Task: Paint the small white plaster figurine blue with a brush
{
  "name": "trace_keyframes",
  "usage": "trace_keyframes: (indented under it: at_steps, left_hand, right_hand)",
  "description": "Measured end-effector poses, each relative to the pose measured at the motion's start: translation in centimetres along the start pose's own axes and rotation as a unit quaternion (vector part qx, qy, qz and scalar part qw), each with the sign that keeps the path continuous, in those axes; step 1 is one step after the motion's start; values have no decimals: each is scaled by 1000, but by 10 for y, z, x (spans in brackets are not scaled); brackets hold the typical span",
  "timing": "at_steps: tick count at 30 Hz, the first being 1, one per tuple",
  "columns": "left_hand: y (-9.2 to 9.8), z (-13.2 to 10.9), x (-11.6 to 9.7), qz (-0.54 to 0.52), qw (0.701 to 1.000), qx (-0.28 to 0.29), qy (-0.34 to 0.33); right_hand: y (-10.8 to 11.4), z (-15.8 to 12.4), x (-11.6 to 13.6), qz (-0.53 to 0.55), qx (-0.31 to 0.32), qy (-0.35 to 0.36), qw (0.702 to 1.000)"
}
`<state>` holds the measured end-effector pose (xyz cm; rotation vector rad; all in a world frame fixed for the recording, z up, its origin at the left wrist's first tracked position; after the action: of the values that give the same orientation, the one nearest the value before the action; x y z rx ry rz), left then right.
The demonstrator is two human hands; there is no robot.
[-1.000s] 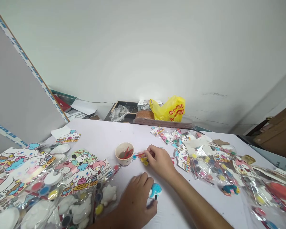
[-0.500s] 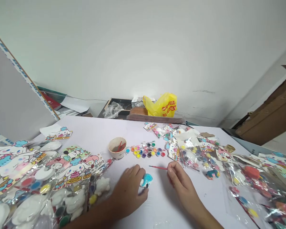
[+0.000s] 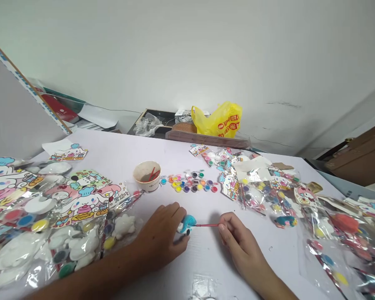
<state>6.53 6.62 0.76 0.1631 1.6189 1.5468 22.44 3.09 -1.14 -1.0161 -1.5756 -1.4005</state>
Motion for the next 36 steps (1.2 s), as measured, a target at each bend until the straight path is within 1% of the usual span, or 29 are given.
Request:
trace_keyframes:
  at_steps: [5,10,12,16,22,25,30,34,36]
  left_hand:
    - [-2,0,0,13,1000,18,3]
    - [0,0,-2,12,1000,15,-2]
    - [0,1,-3,8,1000,14,-3]
    - [2,1,-2,3,1000,13,5]
    - [1,1,0,-7,1000,25,15]
    - [1,1,-1,-8,999,31,14]
    - [0,2,-3,-2,999,40,11]
    - [0,1,-4,4,999,42,9]
    - [-1,1,-3,7,999,44,11]
  right_hand:
    - [0,-1,6,-36,-3,6,999]
    - [-1,-3,9,-54,-10,4,998]
    - [0,-4,12,-52,-29,9,998]
    - [6,-7,13,-22,-85,5,996]
    - [12,-8,11,-7,-114,-1,993]
    - [11,-8,11,-5,-111,-2,994]
    - [5,-8,10,-17,-90,-13,996]
    - [7,-7,10,-20,-95,-4,995]
    - [6,-7,11,-30,-86,6,996]
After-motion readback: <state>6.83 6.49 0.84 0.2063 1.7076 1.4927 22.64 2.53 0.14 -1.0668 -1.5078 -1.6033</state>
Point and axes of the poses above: each hand's wrist, its own z-axis towards the middle knuckle, its own y-axis out of the back of the hand, x = y × z, the point moved 10 cm from there along z, towards the middle knuckle, and after that the axes turned 1 degree about -y, right-handed, at the moved point
